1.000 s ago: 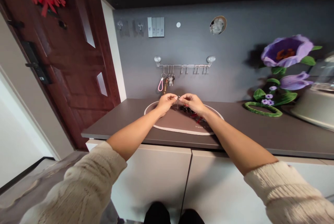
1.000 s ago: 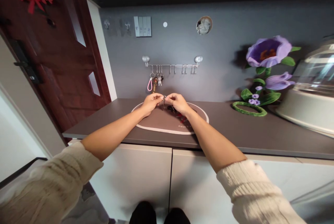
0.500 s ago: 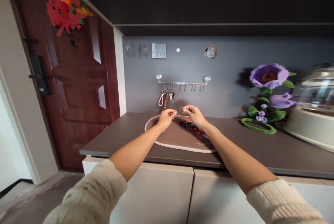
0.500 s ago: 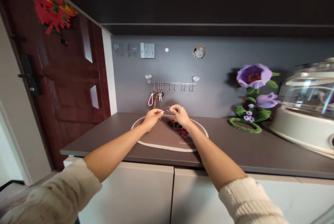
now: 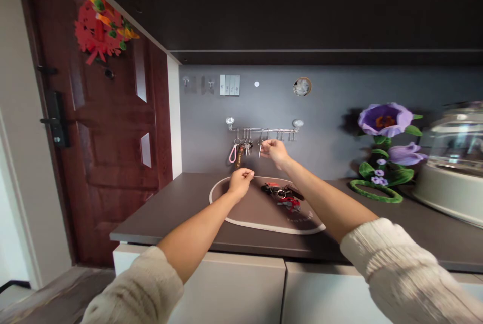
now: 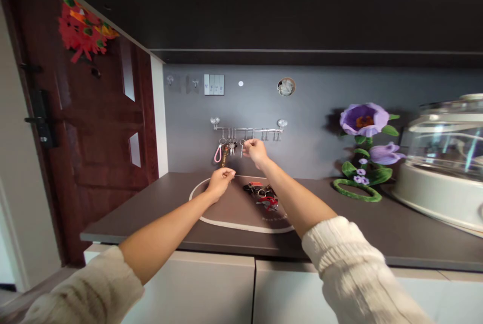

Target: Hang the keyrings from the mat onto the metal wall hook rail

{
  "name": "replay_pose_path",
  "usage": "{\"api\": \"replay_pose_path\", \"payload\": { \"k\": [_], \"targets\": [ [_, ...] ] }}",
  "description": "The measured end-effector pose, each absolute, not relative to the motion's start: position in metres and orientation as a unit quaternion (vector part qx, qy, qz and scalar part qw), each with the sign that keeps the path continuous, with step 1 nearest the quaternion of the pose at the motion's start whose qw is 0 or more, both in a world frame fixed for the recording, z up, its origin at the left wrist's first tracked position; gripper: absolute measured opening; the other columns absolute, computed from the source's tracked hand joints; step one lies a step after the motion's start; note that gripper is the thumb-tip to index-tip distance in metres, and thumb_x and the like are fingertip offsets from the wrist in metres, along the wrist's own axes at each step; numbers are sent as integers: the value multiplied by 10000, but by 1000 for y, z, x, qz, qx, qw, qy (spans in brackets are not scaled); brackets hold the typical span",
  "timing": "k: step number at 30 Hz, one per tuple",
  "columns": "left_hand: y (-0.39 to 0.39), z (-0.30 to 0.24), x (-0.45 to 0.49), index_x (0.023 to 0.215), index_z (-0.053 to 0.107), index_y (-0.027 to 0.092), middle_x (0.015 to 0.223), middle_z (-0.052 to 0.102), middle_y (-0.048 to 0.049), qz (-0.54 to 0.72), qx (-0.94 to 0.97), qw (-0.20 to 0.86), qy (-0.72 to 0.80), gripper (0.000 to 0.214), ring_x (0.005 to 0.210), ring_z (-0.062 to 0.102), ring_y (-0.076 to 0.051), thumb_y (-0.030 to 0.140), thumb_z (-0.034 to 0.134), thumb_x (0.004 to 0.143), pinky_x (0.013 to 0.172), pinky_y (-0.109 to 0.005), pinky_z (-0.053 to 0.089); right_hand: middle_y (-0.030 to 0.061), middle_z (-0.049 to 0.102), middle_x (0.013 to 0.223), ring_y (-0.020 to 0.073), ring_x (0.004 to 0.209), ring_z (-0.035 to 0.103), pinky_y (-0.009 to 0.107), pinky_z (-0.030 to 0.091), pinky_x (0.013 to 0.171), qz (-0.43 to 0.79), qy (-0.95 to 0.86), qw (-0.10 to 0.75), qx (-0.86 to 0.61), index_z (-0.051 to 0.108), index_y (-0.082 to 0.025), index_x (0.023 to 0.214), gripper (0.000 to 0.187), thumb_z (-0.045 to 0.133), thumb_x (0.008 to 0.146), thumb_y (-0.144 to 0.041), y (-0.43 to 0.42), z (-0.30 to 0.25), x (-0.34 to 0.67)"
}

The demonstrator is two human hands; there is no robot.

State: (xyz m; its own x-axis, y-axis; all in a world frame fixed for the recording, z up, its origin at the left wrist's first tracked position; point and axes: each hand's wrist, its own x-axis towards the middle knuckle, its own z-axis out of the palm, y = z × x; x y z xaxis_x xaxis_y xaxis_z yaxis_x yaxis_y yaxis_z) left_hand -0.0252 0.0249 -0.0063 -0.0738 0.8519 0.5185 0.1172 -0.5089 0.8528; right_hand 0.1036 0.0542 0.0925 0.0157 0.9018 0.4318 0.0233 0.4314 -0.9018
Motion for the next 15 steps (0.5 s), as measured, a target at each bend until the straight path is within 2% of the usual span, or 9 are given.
{"api": "replay_pose_path", "payload": {
  "k": [6, 15],
  "targets": [
    [17, -2, -24, 674, 600, 148, 614, 580, 1, 616, 605, 305, 401, 98, 603, 516, -107, 224, 543, 697, 646, -250, 400, 2, 525, 575, 68, 499, 519, 248, 520, 556, 376, -542, 626, -416, 471, -157, 664, 145, 433, 790, -98, 73, 108, 99],
    [19, -4, -23, 673, 609, 146, 645, 601, -10, 615, 613, 294, 399, 98, 622, 524, -113, 223, 552, 693, 661, -256, 404, -4, 514, 526, 72, 476, 525, 210, 508, 497, 393, -463, 651, -456, 473, -155, 660, 139, 440, 782, -95, 94, 107, 93]
  ]
}}
